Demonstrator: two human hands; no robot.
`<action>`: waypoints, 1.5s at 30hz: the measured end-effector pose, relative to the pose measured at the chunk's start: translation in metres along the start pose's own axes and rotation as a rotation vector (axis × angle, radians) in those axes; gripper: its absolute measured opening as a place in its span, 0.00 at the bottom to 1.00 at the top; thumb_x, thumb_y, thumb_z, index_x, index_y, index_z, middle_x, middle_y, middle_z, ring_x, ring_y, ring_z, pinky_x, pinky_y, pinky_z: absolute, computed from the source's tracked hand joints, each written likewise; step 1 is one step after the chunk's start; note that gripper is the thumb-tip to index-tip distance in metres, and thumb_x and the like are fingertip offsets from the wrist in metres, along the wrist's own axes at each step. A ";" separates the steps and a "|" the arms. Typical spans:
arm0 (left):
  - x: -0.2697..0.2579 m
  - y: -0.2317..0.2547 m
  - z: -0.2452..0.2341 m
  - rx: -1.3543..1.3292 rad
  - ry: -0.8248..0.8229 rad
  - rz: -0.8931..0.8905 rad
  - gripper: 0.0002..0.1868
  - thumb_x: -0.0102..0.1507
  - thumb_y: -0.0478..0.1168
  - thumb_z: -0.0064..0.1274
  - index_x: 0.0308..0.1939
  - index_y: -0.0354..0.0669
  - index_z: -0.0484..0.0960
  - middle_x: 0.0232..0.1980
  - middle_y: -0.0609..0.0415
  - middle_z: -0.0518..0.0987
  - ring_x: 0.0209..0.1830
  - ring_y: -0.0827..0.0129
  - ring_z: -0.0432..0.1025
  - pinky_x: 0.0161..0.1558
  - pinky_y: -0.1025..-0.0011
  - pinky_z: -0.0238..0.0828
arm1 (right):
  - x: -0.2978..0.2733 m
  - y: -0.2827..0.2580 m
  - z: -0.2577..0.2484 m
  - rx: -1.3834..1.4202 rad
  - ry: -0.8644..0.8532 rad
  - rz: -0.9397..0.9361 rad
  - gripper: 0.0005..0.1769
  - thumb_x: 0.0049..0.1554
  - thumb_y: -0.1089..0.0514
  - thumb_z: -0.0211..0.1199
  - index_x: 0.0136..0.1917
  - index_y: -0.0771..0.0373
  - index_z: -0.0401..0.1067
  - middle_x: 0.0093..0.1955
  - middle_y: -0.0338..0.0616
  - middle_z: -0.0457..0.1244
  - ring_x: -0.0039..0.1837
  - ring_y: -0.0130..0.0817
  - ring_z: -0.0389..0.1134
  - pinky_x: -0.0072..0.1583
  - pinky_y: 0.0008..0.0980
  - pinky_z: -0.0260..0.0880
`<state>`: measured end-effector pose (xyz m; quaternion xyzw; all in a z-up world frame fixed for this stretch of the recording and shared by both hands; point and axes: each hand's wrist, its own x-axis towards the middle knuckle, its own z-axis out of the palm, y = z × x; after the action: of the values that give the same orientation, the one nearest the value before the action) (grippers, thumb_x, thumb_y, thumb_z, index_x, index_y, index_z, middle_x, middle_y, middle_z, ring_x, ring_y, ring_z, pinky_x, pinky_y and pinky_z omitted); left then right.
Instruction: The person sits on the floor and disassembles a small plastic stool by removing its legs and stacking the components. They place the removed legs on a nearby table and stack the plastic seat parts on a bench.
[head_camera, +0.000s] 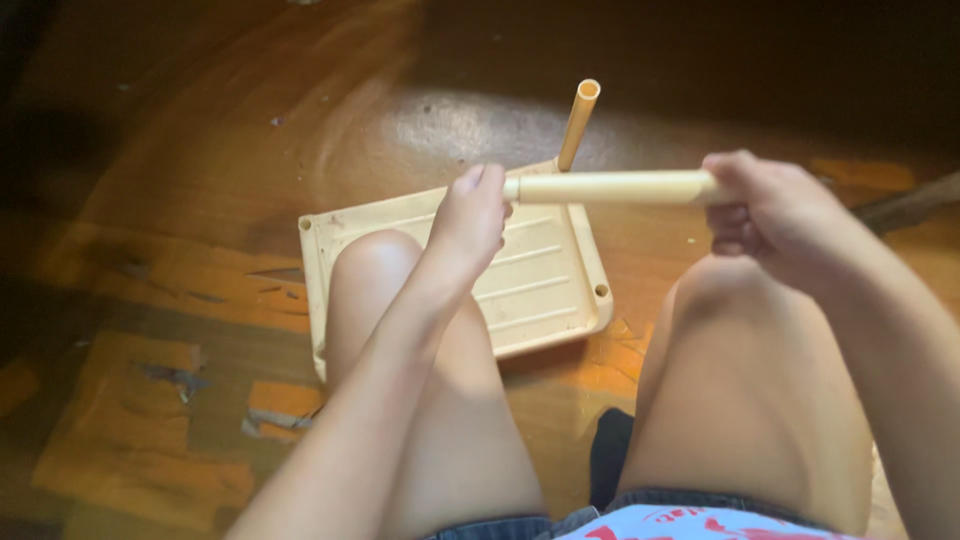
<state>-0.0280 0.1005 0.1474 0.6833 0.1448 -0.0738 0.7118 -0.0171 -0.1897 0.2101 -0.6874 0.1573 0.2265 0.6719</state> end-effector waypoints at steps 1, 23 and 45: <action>0.001 0.004 0.000 0.024 0.010 -0.011 0.15 0.67 0.47 0.37 0.31 0.42 0.69 0.23 0.59 0.66 0.17 0.77 0.56 0.17 0.72 0.54 | 0.002 -0.007 0.000 -0.010 0.005 0.002 0.12 0.64 0.50 0.54 0.41 0.56 0.63 0.31 0.29 0.47 0.33 0.22 0.46 0.36 0.29 0.50; -0.104 0.362 0.046 0.143 -0.106 -0.090 0.17 0.66 0.48 0.42 0.38 0.37 0.79 0.26 0.57 0.70 0.20 0.75 0.61 0.20 0.71 0.59 | -0.232 -0.325 -0.007 -0.035 0.259 0.127 0.15 0.64 0.45 0.53 0.44 0.57 0.64 0.32 0.34 0.50 0.34 0.28 0.51 0.38 0.34 0.56; -0.300 0.640 0.111 0.142 -0.411 -0.101 0.18 0.66 0.45 0.38 0.45 0.40 0.83 0.26 0.62 0.67 0.23 0.79 0.58 0.23 0.74 0.56 | -0.524 -0.497 -0.043 0.236 0.465 0.026 0.25 0.68 0.44 0.38 0.50 0.63 0.69 0.29 0.34 0.42 0.29 0.27 0.41 0.35 0.34 0.49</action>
<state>-0.1069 -0.0024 0.8512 0.6941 0.0251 -0.2569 0.6720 -0.1985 -0.2554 0.9070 -0.6357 0.3418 0.0511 0.6902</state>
